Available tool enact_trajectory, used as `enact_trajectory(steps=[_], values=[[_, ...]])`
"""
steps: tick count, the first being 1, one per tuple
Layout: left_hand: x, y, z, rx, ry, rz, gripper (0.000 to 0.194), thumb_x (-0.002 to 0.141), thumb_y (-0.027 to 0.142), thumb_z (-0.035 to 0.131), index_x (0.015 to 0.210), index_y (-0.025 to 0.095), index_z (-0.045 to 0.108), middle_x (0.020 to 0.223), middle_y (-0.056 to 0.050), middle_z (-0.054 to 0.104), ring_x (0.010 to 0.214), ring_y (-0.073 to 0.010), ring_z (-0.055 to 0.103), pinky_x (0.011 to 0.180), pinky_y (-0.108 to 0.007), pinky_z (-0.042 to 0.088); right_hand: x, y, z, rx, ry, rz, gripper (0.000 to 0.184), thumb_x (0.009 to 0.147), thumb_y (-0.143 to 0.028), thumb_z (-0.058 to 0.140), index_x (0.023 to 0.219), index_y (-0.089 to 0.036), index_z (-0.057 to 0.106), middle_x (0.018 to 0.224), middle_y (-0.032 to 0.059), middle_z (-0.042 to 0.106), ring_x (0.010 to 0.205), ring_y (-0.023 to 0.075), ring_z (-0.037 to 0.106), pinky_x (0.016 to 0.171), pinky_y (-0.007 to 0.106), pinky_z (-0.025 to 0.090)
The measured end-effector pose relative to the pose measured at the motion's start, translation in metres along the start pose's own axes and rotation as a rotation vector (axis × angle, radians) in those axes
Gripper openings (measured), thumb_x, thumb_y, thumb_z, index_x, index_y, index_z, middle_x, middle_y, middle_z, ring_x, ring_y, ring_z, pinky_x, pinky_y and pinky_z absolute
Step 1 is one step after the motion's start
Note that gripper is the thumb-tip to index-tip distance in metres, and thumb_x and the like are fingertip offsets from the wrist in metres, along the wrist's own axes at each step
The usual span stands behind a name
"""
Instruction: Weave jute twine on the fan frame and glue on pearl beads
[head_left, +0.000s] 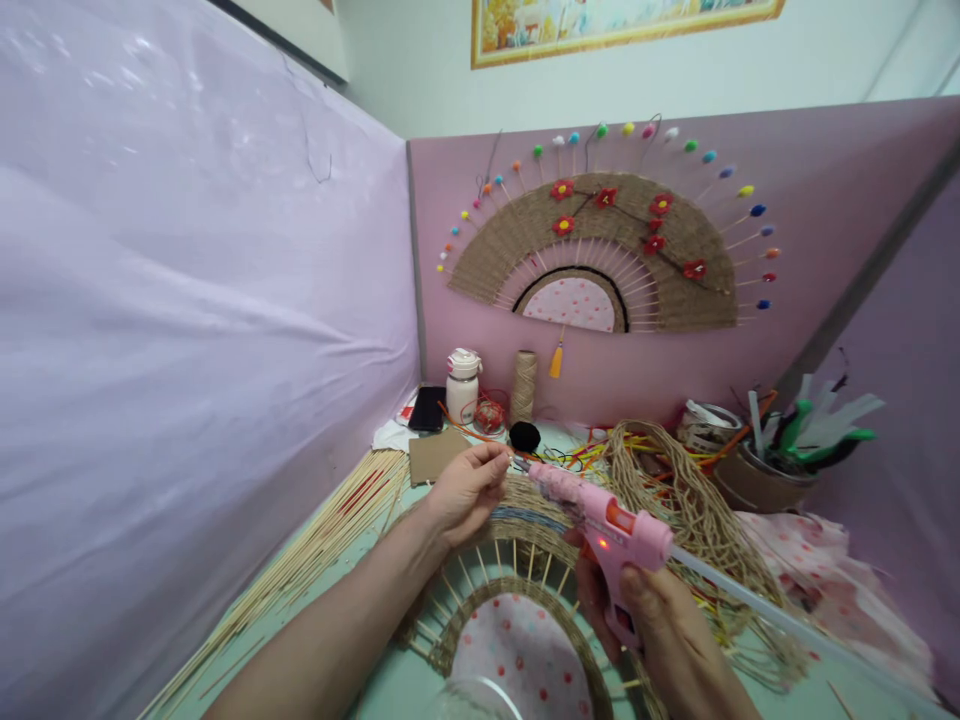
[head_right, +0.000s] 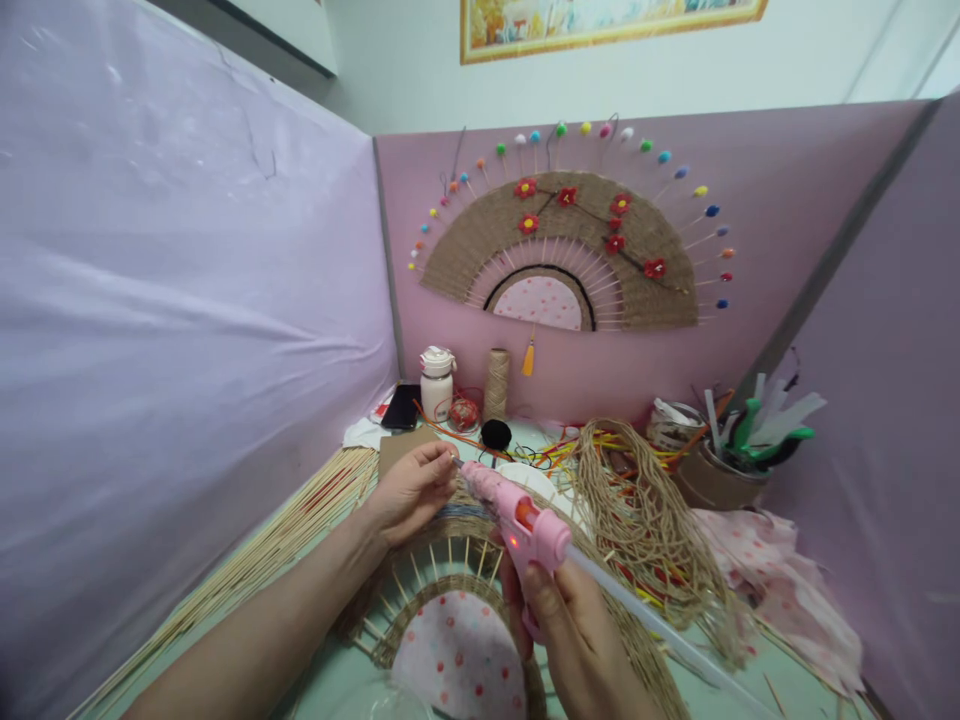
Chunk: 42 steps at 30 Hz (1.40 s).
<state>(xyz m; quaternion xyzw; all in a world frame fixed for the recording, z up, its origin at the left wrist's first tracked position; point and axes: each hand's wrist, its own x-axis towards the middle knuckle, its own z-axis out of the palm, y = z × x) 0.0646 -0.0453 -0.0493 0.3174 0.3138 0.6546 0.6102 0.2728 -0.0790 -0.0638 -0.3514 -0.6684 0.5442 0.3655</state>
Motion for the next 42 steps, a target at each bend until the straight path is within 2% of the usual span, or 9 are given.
enact_trajectory(steps=[7, 12, 16, 21, 26, 30, 32, 38, 42], values=[[0.000, 0.001, -0.002, -0.026, -0.006, 0.005, 0.032, 0.054, 0.028, 0.084, 0.068, 0.010, 0.063, 0.060, 0.004, 0.047, 0.048, -0.0021, 0.034, 0.046, -0.018, 0.025, -0.001, -0.004, 0.004, 0.015, 0.023, -0.049, 0.056, 0.087, -0.062, 0.031, 0.100, -0.016, 0.060, 0.050, -0.0010, 0.046, 0.046, 0.0170, 0.040, 0.047, 0.029, 0.028], [-0.001, 0.001, -0.001, -0.035, -0.007, 0.000, 0.031, 0.053, 0.027, 0.085, 0.068, 0.009, 0.064, 0.057, 0.004, 0.047, 0.048, -0.0023, 0.033, 0.046, -0.018, 0.025, -0.003, -0.010, 0.006, -0.050, 0.054, -0.069, 0.056, 0.088, -0.062, 0.029, 0.095, -0.017, 0.061, 0.051, -0.0001, 0.047, 0.050, 0.0180, 0.043, 0.051, 0.030, 0.031], [-0.001, 0.001, -0.001, -0.036, -0.013, -0.003, 0.031, 0.053, 0.027, 0.084, 0.069, 0.010, 0.064, 0.054, 0.005, 0.044, 0.046, -0.0024, 0.032, 0.045, -0.018, 0.024, -0.003, -0.011, 0.006, -0.090, 0.030, -0.094, 0.059, 0.088, -0.063, 0.024, 0.081, -0.018, 0.060, 0.048, -0.0004, 0.045, 0.048, 0.0166, 0.038, 0.051, 0.030, 0.029], [-0.001, 0.001, 0.000, -0.034, -0.004, -0.010, 0.032, 0.052, 0.028, 0.085, 0.069, 0.010, 0.064, 0.053, 0.006, 0.043, 0.045, -0.0024, 0.032, 0.045, -0.018, 0.025, -0.003, -0.011, 0.006, -0.130, 0.037, -0.101, 0.061, 0.087, -0.065, 0.025, 0.075, -0.018, 0.061, 0.048, 0.0007, 0.046, 0.048, 0.0168, 0.039, 0.050, 0.030, 0.029], [-0.002, 0.000, -0.001, -0.037, -0.008, -0.006, 0.030, 0.053, 0.028, 0.084, 0.068, 0.011, 0.066, 0.052, 0.006, 0.044, 0.045, -0.0023, 0.031, 0.045, -0.018, 0.025, -0.003, -0.009, 0.006, -0.102, 0.053, -0.075, 0.058, 0.086, -0.066, 0.026, 0.085, -0.018, 0.059, 0.049, 0.0001, 0.047, 0.047, 0.0164, 0.039, 0.049, 0.029, 0.028], [-0.002, 0.000, -0.002, -0.040, -0.023, -0.006, 0.028, 0.054, 0.027, 0.084, 0.069, 0.011, 0.067, 0.051, 0.006, 0.044, 0.046, -0.0021, 0.032, 0.046, -0.017, 0.025, -0.003, -0.007, 0.006, -0.153, 0.049, -0.110, 0.058, 0.087, -0.065, 0.025, 0.060, -0.021, 0.050, 0.050, 0.0013, 0.045, 0.049, 0.0159, 0.041, 0.048, 0.029, 0.028], [-0.002, 0.000, -0.002, -0.040, -0.018, -0.001, 0.028, 0.053, 0.027, 0.084, 0.068, 0.011, 0.067, 0.052, 0.005, 0.045, 0.046, -0.0020, 0.032, 0.046, -0.017, 0.025, -0.002, -0.006, 0.005, -0.157, 0.051, -0.111, 0.058, 0.088, -0.064, 0.024, 0.056, -0.021, 0.046, 0.050, 0.0010, 0.044, 0.048, 0.0152, 0.040, 0.047, 0.028, 0.027], [-0.003, 0.001, 0.001, -0.022, 0.004, -0.005, 0.030, 0.051, 0.028, 0.085, 0.066, 0.011, 0.066, 0.049, 0.006, 0.043, 0.044, -0.0023, 0.031, 0.046, -0.018, 0.023, 0.001, 0.002, 0.002, -0.186, 0.031, -0.155, 0.058, 0.088, -0.064, 0.022, 0.064, -0.020, 0.051, 0.049, 0.0009, 0.045, 0.046, 0.0152, 0.041, 0.044, 0.028, 0.027], [-0.003, 0.001, 0.001, -0.021, -0.001, -0.006, 0.031, 0.050, 0.029, 0.086, 0.066, 0.011, 0.066, 0.047, 0.007, 0.040, 0.044, -0.0023, 0.030, 0.046, -0.018, 0.022, 0.001, 0.005, 0.001, -0.175, 0.047, -0.165, 0.055, 0.089, -0.062, 0.023, 0.079, -0.019, 0.055, 0.051, 0.0003, 0.047, 0.045, 0.0157, 0.042, 0.043, 0.027, 0.028]])
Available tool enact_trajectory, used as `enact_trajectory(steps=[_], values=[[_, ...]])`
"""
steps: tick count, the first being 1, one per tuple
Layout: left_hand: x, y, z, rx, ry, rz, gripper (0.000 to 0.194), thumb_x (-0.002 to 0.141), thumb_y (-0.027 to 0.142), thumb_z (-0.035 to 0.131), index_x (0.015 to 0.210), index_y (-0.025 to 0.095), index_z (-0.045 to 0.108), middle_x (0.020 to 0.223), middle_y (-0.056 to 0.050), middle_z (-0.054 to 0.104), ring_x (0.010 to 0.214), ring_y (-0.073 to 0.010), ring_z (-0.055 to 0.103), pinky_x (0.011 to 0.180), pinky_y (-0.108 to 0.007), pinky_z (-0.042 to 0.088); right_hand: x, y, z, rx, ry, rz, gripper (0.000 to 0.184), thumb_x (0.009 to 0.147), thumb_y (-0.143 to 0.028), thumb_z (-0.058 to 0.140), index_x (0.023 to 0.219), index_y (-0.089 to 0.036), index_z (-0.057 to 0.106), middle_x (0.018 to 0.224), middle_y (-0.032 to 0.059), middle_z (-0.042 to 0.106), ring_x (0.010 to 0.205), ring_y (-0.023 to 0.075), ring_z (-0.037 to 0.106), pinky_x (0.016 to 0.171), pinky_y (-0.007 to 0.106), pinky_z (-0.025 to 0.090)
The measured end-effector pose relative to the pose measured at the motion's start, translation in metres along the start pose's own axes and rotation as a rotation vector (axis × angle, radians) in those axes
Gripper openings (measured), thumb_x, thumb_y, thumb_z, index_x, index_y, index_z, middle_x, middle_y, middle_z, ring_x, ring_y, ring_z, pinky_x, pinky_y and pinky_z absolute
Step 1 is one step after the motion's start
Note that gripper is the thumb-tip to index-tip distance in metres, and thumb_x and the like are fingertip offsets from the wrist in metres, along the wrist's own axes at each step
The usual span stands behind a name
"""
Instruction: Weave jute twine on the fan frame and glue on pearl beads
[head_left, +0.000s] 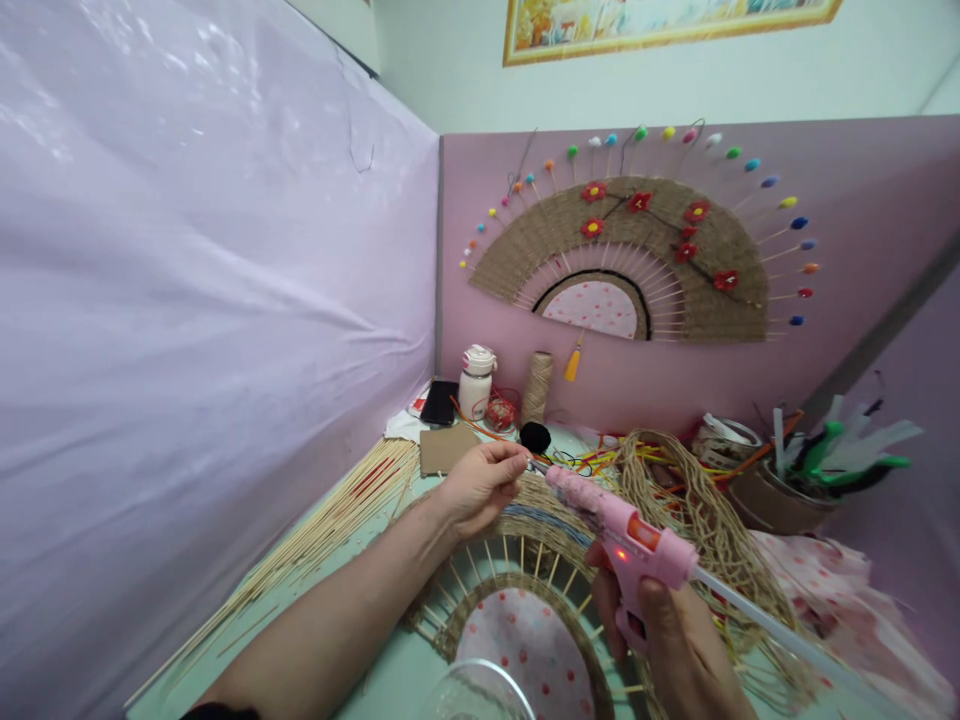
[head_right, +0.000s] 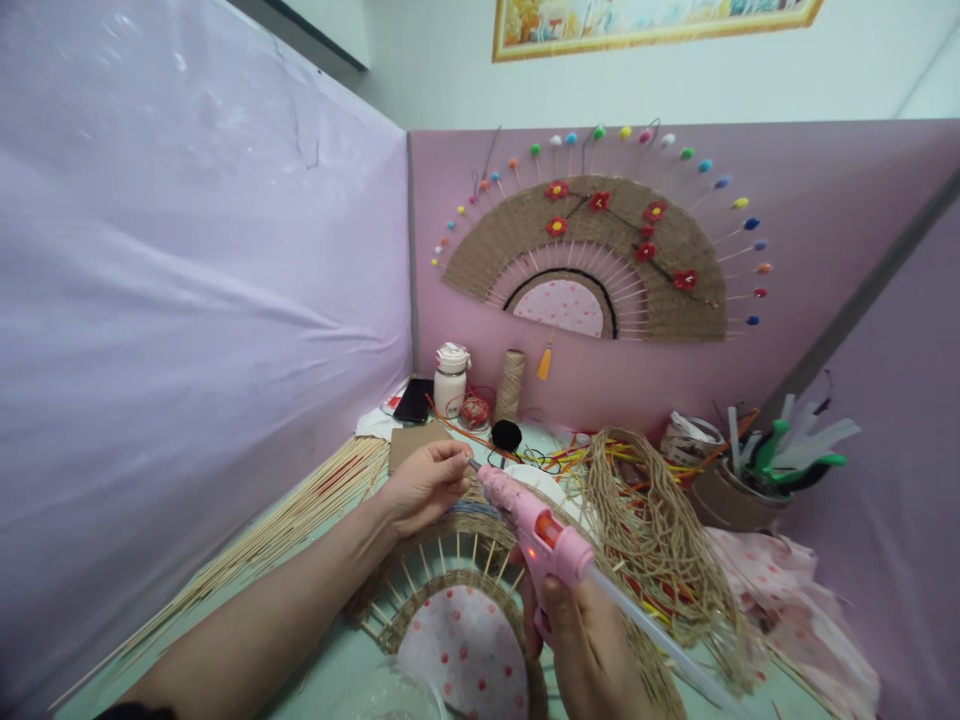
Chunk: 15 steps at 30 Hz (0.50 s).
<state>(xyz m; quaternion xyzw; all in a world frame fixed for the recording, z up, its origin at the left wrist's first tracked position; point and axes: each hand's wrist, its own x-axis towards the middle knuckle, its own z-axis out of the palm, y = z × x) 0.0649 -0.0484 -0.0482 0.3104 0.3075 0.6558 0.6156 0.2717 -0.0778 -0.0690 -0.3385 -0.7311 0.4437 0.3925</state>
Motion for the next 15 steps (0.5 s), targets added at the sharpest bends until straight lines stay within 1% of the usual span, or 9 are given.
enact_trajectory(steps=[2, 6, 11, 13, 15], values=[[0.0003, -0.0005, -0.0003, 0.003, -0.001, 0.002, 0.032, 0.050, 0.030, 0.086, 0.066, 0.011, 0.066, 0.047, 0.007, 0.041, 0.044, -0.0025, 0.030, 0.046, -0.019, 0.023, -0.0006, 0.0003, -0.0003, 0.003, -0.005, -0.001, 0.055, 0.089, -0.063, 0.023, 0.078, -0.020, 0.055, 0.050, -0.0001, 0.046, 0.044, 0.0152, 0.041, 0.042, 0.027, 0.028], [0.0008, -0.0018, -0.0007, 0.009, 0.004, -0.001, 0.033, 0.050, 0.031, 0.085, 0.067, 0.011, 0.065, 0.049, 0.006, 0.043, 0.045, -0.0024, 0.031, 0.046, -0.019, 0.023, -0.0013, -0.0001, -0.0009, -0.032, -0.011, -0.003, 0.060, 0.087, -0.066, 0.022, 0.060, -0.020, 0.049, 0.049, 0.0009, 0.046, 0.045, 0.0144, 0.042, 0.044, 0.026, 0.030], [0.0002, -0.0023, -0.0007, 0.000, 0.003, -0.002, 0.031, 0.050, 0.029, 0.085, 0.066, 0.011, 0.065, 0.048, 0.007, 0.042, 0.045, -0.0022, 0.029, 0.046, -0.019, 0.022, -0.0003, 0.0014, -0.0012, -0.022, -0.027, -0.016, 0.061, 0.088, -0.066, 0.021, 0.058, -0.020, 0.049, 0.047, 0.0001, 0.044, 0.044, 0.0141, 0.041, 0.043, 0.026, 0.029], [0.0002, -0.0023, -0.0012, -0.005, 0.001, -0.004, 0.031, 0.051, 0.028, 0.085, 0.066, 0.011, 0.065, 0.049, 0.007, 0.042, 0.045, -0.0022, 0.030, 0.046, -0.019, 0.023, 0.0000, 0.0023, -0.0017, -0.019, -0.039, -0.022, 0.061, 0.088, -0.065, 0.021, 0.056, -0.021, 0.047, 0.048, 0.0003, 0.043, 0.045, 0.0139, 0.041, 0.043, 0.026, 0.029], [0.0004, -0.0024, -0.0019, -0.008, 0.000, -0.004, 0.031, 0.050, 0.028, 0.085, 0.066, 0.011, 0.065, 0.051, 0.006, 0.043, 0.046, -0.0023, 0.031, 0.047, -0.019, 0.024, 0.0000, 0.0016, -0.0021, -0.012, -0.043, -0.013, 0.060, 0.088, -0.065, 0.021, 0.058, -0.021, 0.048, 0.049, 0.0001, 0.043, 0.046, 0.0141, 0.041, 0.043, 0.026, 0.029]])
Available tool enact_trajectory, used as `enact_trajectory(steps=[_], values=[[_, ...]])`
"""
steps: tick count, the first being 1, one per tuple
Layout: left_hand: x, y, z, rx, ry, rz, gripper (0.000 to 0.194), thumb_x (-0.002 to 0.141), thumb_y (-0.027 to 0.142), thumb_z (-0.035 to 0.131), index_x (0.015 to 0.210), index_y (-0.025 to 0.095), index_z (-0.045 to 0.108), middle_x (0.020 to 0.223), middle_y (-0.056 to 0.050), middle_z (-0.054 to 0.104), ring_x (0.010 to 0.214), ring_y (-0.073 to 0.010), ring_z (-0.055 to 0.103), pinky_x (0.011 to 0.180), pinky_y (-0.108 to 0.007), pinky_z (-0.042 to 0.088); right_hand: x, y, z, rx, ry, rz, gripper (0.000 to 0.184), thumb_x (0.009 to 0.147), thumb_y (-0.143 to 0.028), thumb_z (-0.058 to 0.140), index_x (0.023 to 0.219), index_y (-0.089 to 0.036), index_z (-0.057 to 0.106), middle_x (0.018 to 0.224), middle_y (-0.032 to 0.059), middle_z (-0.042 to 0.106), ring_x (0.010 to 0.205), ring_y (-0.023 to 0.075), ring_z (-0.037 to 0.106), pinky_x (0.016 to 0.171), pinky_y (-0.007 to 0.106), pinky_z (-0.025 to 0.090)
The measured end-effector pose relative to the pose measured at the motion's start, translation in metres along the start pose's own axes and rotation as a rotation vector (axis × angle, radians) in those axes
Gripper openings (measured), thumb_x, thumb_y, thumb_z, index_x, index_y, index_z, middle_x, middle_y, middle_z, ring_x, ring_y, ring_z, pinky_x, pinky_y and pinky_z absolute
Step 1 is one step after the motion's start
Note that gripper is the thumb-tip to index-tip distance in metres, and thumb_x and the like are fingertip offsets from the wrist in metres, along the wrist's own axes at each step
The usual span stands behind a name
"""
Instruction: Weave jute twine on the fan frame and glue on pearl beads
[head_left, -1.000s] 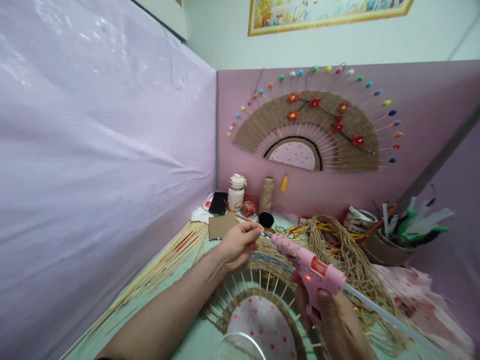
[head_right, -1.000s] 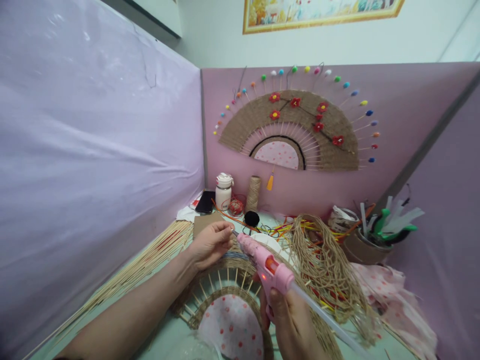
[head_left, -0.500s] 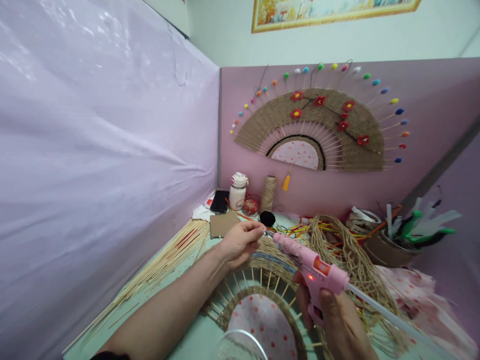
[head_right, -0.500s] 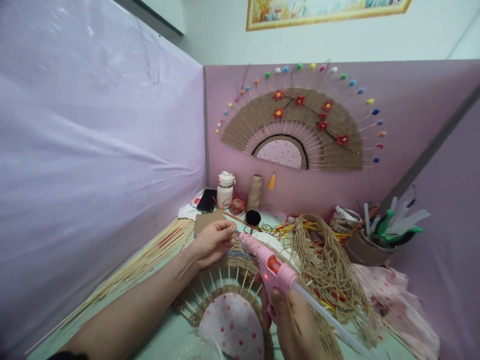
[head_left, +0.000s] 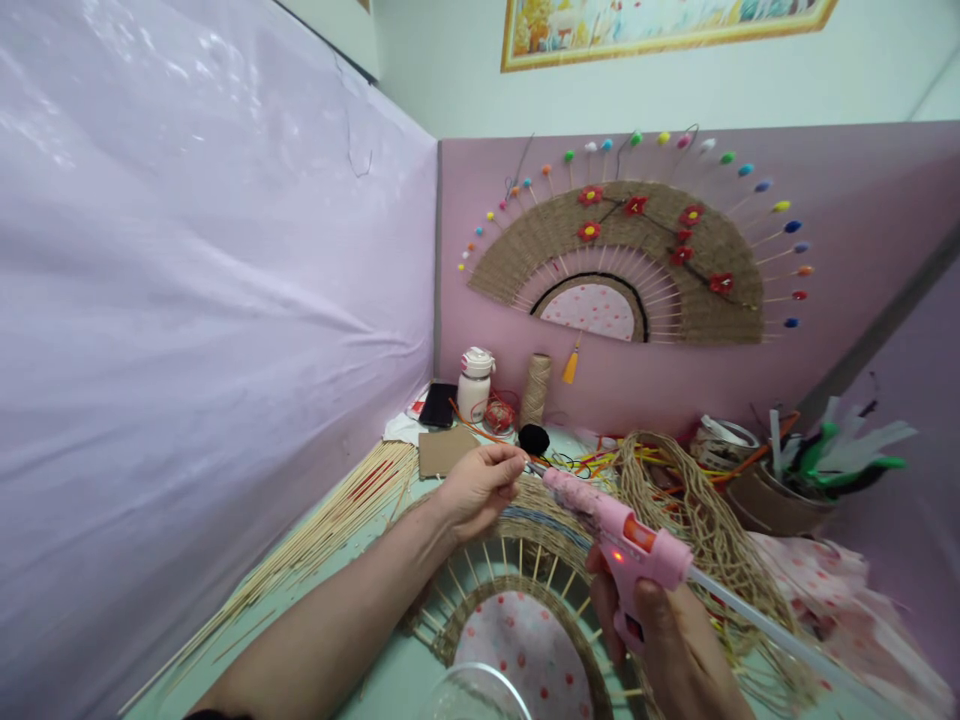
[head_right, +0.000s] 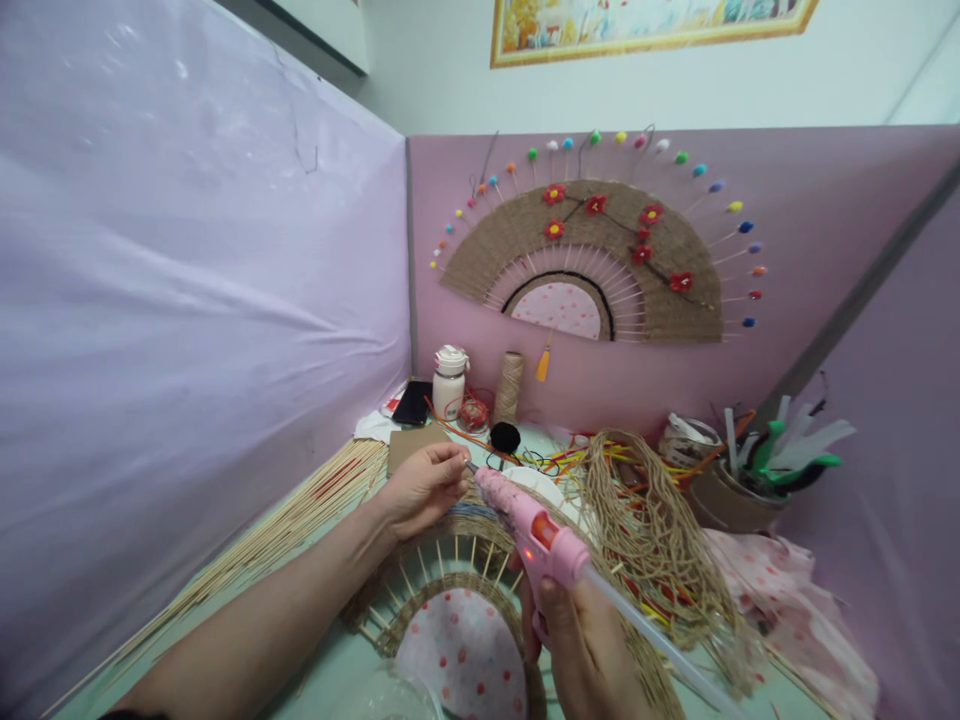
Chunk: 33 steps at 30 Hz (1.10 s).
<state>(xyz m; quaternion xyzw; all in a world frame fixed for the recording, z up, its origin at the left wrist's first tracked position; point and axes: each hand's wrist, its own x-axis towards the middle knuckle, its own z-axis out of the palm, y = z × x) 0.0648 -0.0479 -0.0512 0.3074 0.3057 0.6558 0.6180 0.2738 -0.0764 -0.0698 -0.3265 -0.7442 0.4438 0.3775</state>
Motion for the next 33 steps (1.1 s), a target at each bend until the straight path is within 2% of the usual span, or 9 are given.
enact_trajectory(steps=[11, 16, 21, 26, 31, 33], values=[[0.001, 0.001, 0.001, -0.003, 0.010, -0.002, 0.031, 0.050, 0.029, 0.086, 0.066, 0.012, 0.065, 0.049, 0.007, 0.043, 0.044, -0.0019, 0.030, 0.045, -0.018, 0.023, -0.002, -0.010, 0.002, -0.013, 0.014, 0.024, 0.058, 0.088, -0.065, 0.021, 0.062, -0.021, 0.048, 0.050, 0.0004, 0.046, 0.047, 0.0145, 0.041, 0.046, 0.027, 0.030], [0.000, 0.001, 0.002, 0.001, 0.020, 0.001, 0.032, 0.048, 0.029, 0.086, 0.065, 0.012, 0.065, 0.048, 0.007, 0.043, 0.044, -0.0017, 0.030, 0.045, -0.018, 0.024, -0.001, -0.008, 0.000, -0.008, 0.016, 0.056, 0.057, 0.086, -0.068, 0.020, 0.081, -0.020, 0.050, 0.051, -0.0013, 0.047, 0.047, 0.0161, 0.042, 0.047, 0.027, 0.031], [0.000, 0.002, 0.001, -0.001, 0.022, 0.002, 0.033, 0.047, 0.030, 0.086, 0.065, 0.012, 0.065, 0.048, 0.007, 0.041, 0.044, -0.0023, 0.030, 0.046, -0.018, 0.025, -0.001, -0.010, 0.001, -0.028, -0.005, 0.058, 0.056, 0.087, -0.067, 0.019, 0.069, -0.022, 0.047, 0.050, -0.0003, 0.046, 0.047, 0.0155, 0.041, 0.047, 0.028, 0.029], [0.001, 0.002, -0.001, 0.009, 0.000, 0.017, 0.032, 0.051, 0.030, 0.085, 0.066, 0.012, 0.064, 0.051, 0.006, 0.042, 0.046, -0.0024, 0.029, 0.045, -0.018, 0.024, -0.001, -0.008, 0.002, 0.003, 0.020, 0.089, 0.054, 0.087, -0.066, 0.023, 0.084, -0.020, 0.051, 0.049, -0.0024, 0.046, 0.046, 0.0155, 0.042, 0.047, 0.027, 0.030], [0.006, 0.012, -0.006, 0.045, 0.018, 0.068, 0.034, 0.049, 0.033, 0.085, 0.062, 0.012, 0.061, 0.051, 0.006, 0.039, 0.048, -0.0031, 0.029, 0.046, -0.019, 0.023, -0.002, -0.010, 0.000, -0.013, -0.019, 0.057, 0.062, 0.085, -0.069, 0.021, 0.056, -0.021, 0.045, 0.050, 0.0008, 0.046, 0.048, 0.0150, 0.042, 0.048, 0.028, 0.030], [0.009, 0.024, -0.014, 0.120, 0.074, 0.120, 0.034, 0.049, 0.034, 0.085, 0.063, 0.012, 0.062, 0.052, 0.006, 0.043, 0.048, -0.0033, 0.031, 0.048, -0.020, 0.024, -0.002, -0.012, -0.002, -0.005, -0.016, 0.057, 0.062, 0.086, -0.069, 0.021, 0.056, -0.021, 0.046, 0.051, 0.0009, 0.046, 0.049, 0.0152, 0.043, 0.048, 0.028, 0.030]])
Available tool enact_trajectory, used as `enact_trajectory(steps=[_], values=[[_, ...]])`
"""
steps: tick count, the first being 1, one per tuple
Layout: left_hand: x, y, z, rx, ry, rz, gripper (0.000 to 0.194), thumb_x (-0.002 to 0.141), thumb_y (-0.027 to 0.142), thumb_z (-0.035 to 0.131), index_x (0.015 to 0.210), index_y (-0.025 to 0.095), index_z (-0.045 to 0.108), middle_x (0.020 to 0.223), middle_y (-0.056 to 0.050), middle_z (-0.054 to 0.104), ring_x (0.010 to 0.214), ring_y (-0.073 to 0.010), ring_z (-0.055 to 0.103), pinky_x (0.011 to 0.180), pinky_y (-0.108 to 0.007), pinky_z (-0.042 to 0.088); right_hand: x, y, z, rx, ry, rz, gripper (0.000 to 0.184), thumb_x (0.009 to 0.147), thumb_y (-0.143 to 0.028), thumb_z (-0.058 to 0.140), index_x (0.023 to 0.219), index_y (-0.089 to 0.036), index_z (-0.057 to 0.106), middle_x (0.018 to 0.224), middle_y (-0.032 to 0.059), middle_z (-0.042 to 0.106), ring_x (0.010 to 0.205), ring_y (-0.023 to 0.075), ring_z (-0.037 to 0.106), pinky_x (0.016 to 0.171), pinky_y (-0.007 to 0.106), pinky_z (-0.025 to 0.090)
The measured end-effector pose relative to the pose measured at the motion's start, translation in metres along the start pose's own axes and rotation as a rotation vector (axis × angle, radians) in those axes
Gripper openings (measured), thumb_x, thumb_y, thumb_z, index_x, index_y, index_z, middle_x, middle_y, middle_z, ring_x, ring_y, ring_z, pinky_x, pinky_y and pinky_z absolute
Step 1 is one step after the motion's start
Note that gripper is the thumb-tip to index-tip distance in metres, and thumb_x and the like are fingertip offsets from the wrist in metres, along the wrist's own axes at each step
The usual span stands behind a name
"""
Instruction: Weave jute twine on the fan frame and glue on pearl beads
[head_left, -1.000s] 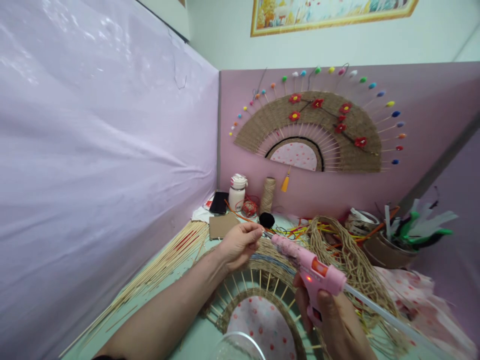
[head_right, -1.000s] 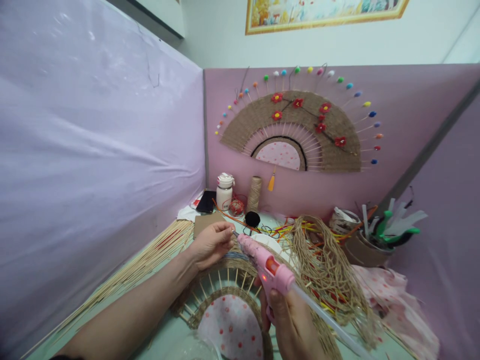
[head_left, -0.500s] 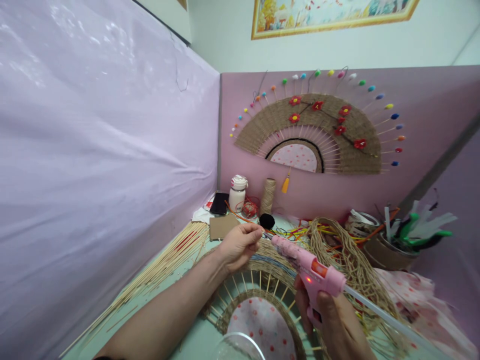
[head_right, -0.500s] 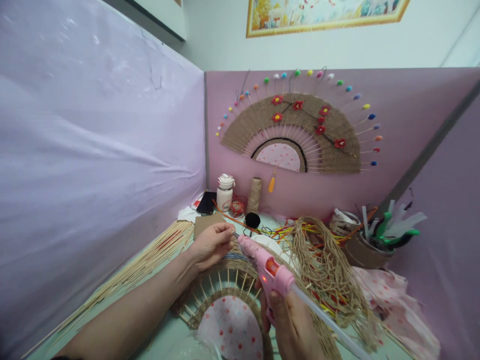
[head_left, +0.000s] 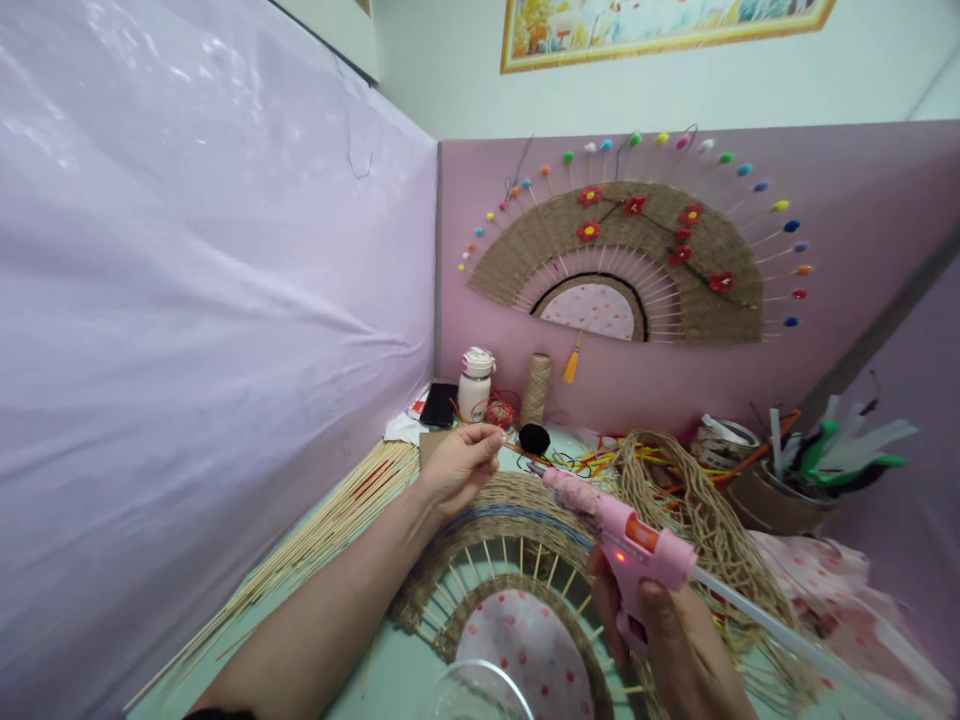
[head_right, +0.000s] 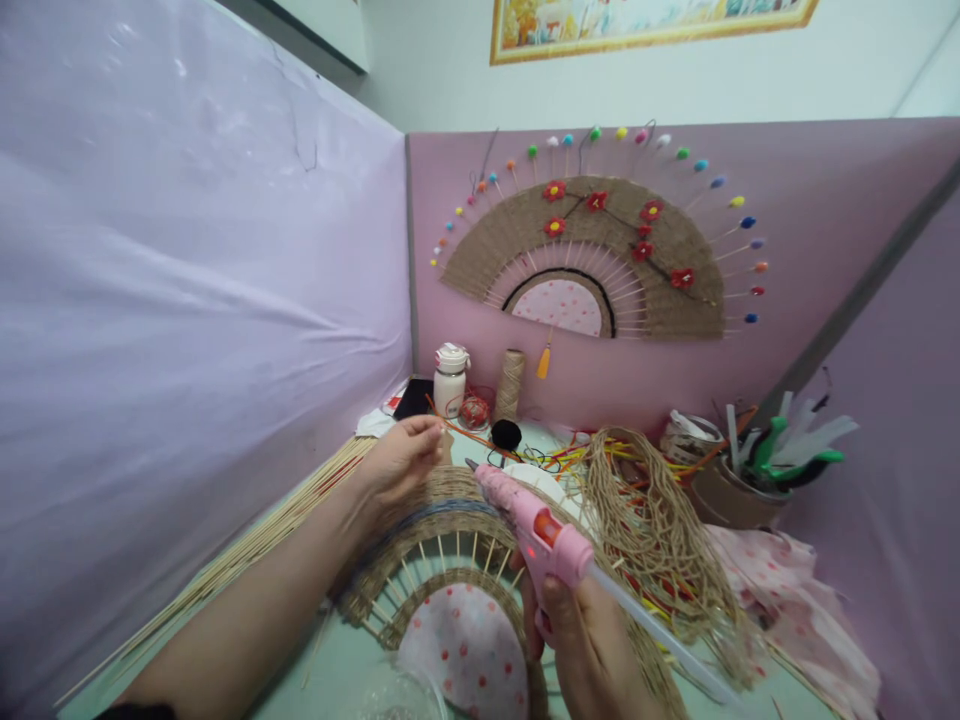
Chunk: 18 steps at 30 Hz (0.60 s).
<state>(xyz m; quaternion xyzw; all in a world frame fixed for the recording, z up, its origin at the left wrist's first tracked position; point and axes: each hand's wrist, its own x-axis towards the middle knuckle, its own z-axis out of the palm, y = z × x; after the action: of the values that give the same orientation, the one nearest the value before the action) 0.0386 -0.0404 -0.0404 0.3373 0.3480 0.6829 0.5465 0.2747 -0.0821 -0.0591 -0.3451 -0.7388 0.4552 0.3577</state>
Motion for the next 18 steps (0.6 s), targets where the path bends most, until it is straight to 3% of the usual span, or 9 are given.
enact_trajectory(steps=[4, 7, 10, 18], values=[[0.013, 0.030, -0.035, 0.416, 0.087, 0.129, 0.029, 0.054, 0.036, 0.080, 0.068, 0.014, 0.068, 0.061, 0.001, 0.058, 0.056, -0.0069, 0.043, 0.055, -0.022, 0.030, -0.002, -0.005, -0.004, 0.007, 0.022, -0.003, 0.062, 0.085, -0.070, 0.022, 0.075, -0.019, 0.055, 0.052, -0.0002, 0.047, 0.049, 0.0158, 0.042, 0.050, 0.028, 0.031], [0.023, 0.042, -0.067, 0.748, 0.081, 0.088, 0.024, 0.058, 0.036, 0.076, 0.068, 0.015, 0.070, 0.064, 0.000, 0.062, 0.063, -0.0115, 0.050, 0.062, -0.025, 0.034, -0.003, -0.008, -0.007, 0.024, 0.002, 0.021, 0.066, 0.084, -0.071, 0.020, 0.084, -0.018, 0.058, 0.052, -0.0003, 0.047, 0.048, 0.0155, 0.039, 0.049, 0.029, 0.029], [0.032, 0.036, -0.088, 0.947, 0.041, 0.026, 0.022, 0.058, 0.035, 0.075, 0.068, 0.015, 0.071, 0.064, -0.001, 0.064, 0.066, -0.0140, 0.052, 0.065, -0.026, 0.036, -0.003, -0.007, -0.009, 0.062, 0.011, 0.040, 0.065, 0.084, -0.070, 0.022, 0.089, -0.017, 0.059, 0.052, -0.0001, 0.047, 0.049, 0.0157, 0.038, 0.049, 0.029, 0.029], [0.042, 0.009, -0.094, 1.110, -0.087, -0.089, 0.018, 0.057, 0.033, 0.074, 0.064, 0.015, 0.072, 0.062, -0.002, 0.066, 0.061, -0.0143, 0.053, 0.062, -0.027, 0.037, 0.000, -0.007, -0.009, -0.040, 0.033, 0.019, 0.072, 0.081, -0.074, 0.019, 0.090, -0.017, 0.061, 0.051, 0.0007, 0.046, 0.047, 0.0162, 0.040, 0.048, 0.029, 0.030]])
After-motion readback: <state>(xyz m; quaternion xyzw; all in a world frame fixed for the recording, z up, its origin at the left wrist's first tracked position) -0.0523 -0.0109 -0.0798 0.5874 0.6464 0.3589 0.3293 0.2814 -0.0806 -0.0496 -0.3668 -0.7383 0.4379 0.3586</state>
